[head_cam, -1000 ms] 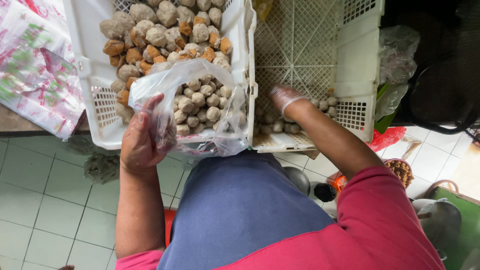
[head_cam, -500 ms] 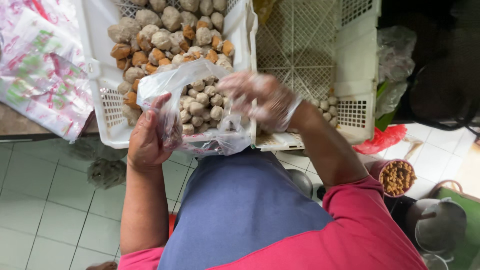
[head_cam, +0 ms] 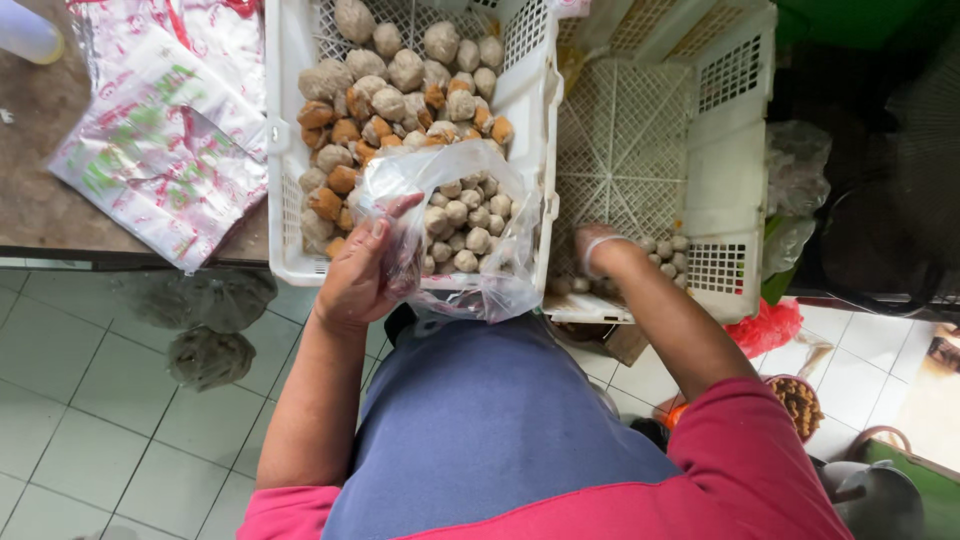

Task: The person holds a clear plastic bag open and picks round meatballs one at a time from a plastic crate, filling the bag. They then carry the filled bag across the room, tie it closed, and place it on the table next to the crates.

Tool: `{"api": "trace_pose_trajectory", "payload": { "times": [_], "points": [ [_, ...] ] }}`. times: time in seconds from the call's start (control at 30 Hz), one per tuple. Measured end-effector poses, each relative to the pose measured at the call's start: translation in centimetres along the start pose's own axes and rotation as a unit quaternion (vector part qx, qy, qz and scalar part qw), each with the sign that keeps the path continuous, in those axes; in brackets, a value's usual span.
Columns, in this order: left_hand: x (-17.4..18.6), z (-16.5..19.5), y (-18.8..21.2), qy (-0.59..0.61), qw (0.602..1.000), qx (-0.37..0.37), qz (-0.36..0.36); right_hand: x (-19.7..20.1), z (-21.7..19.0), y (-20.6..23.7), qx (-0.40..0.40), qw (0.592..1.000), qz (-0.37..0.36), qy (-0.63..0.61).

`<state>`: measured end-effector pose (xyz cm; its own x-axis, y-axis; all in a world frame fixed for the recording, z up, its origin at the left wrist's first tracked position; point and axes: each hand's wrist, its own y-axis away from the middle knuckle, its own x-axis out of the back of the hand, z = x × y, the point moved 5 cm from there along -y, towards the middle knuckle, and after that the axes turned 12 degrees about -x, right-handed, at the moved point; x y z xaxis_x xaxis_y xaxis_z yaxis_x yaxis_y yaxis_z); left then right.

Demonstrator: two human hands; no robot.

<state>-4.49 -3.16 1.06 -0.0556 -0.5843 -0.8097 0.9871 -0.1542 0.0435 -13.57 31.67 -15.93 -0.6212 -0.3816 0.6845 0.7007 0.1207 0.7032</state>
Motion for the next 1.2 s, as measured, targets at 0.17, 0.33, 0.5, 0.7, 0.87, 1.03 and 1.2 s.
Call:
{"api": "trace_pose_trajectory", "payload": {
  "times": [0.17, 0.33, 0.5, 0.7, 0.87, 1.03, 1.2],
  "points": [
    [-0.6, 0.0, -0.2, 0.010, 1.000, -0.001, -0.017, 6.7, 5.1, 5.8, 0.016, 0.762, -0.003, -0.647],
    [-0.4, -0.1, -0.5, 0.002, 1.000, 0.002, -0.021, 18.0, -1.1, 15.7, 0.282, 0.749, 0.139, -0.583],
    [-1.3, 0.3, -0.3, 0.018, 0.999, 0.000, -0.041, 22.4, -5.9, 19.0, 0.331, 0.804, 0.287, -0.403],
    [-0.6, 0.1, 0.3, -0.030, 0.979, 0.065, 0.190, 13.5, 1.3, 10.3, 0.004, 0.778, 0.272, -0.567],
    [-1.6, 0.5, -0.2, -0.016, 1.000, -0.002, -0.007, 2.1, -1.6, 1.2, 0.033, 0.979, 0.027, -0.201],
    [0.4, 0.1, 0.1, -0.014, 1.000, -0.002, 0.007, 1.1, -1.2, -0.3, 0.057, 0.983, 0.087, -0.150],
    [0.6, -0.1, 0.0, 0.013, 1.000, -0.007, -0.004, 9.2, 1.1, 7.8, 0.092, 0.808, 0.063, -0.578]
  ]
}}
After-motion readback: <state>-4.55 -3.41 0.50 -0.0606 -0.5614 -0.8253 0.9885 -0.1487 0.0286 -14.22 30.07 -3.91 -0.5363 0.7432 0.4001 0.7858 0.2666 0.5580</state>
